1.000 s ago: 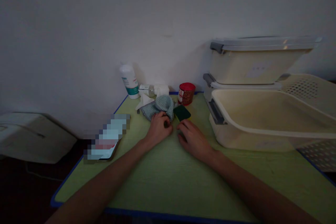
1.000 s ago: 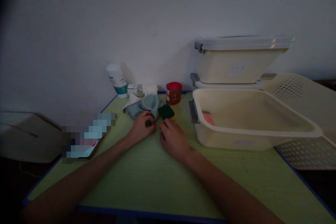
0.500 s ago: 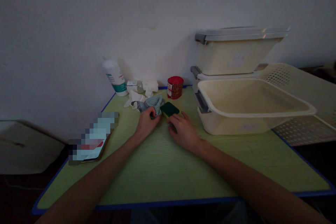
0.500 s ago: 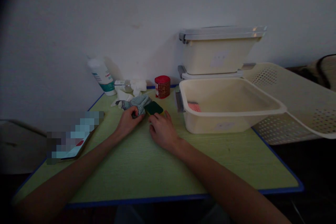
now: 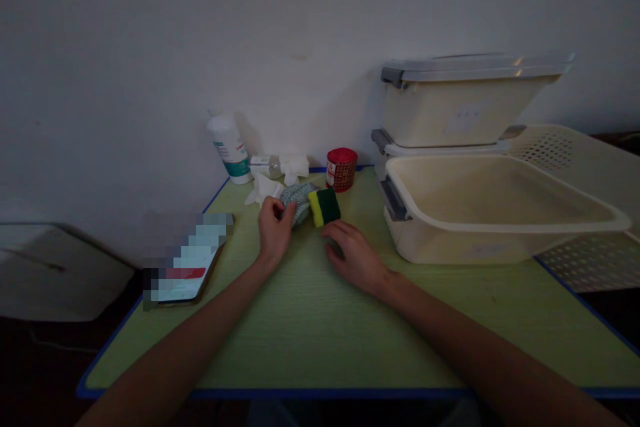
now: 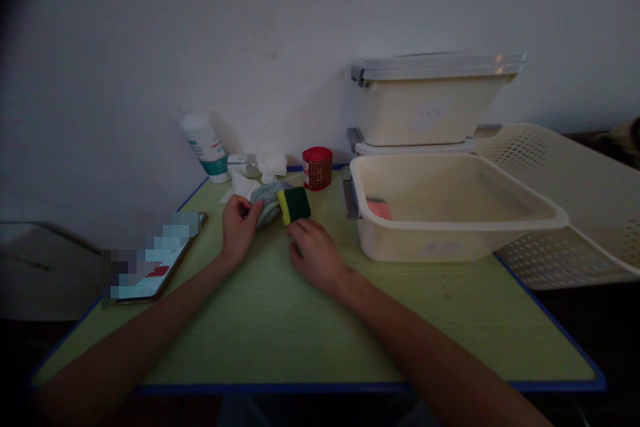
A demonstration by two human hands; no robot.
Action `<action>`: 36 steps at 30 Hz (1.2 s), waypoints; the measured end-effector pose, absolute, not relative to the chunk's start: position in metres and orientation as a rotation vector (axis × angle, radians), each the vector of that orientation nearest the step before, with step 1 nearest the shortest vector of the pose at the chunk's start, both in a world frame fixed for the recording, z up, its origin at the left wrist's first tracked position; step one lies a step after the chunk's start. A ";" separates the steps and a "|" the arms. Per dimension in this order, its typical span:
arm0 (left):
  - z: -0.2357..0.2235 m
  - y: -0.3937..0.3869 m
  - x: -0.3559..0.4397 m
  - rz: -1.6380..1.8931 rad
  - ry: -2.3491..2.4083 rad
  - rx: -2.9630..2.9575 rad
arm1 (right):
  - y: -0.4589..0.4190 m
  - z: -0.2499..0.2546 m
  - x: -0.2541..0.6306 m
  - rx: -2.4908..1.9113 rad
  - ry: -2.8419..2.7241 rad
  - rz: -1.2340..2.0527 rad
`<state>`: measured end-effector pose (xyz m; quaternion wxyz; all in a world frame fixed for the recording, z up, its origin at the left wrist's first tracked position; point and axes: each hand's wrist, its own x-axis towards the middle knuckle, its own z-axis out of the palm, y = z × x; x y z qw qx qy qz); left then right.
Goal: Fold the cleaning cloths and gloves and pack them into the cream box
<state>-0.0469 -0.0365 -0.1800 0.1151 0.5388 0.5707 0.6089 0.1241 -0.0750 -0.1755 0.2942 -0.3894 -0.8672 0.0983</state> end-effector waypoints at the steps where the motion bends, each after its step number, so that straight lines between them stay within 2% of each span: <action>1: -0.181 -0.035 -0.049 1.818 1.676 1.556 | -0.075 -0.176 0.124 -1.021 -2.318 0.273; 7: -0.182 -0.036 -0.053 1.906 1.637 1.598 | -0.076 -0.179 0.124 -1.012 -2.352 0.339; 12: -0.153 -0.025 -0.054 1.991 1.564 1.626 | -0.075 -0.178 0.125 -1.045 -2.353 0.384; 17: -0.105 0.024 -0.038 1.724 1.479 1.527 | -0.075 -0.176 0.125 -1.067 -2.349 0.429; 20: -0.095 0.051 -0.013 1.650 1.457 1.505 | -0.075 -0.175 0.125 -1.074 -2.337 0.462; 28: -0.137 0.071 0.050 1.568 1.419 1.311 | -0.074 -0.177 0.127 -1.112 -2.301 0.520; 36: -0.162 0.083 0.055 1.593 1.391 1.279 | -0.074 -0.178 0.128 -1.145 -2.284 0.534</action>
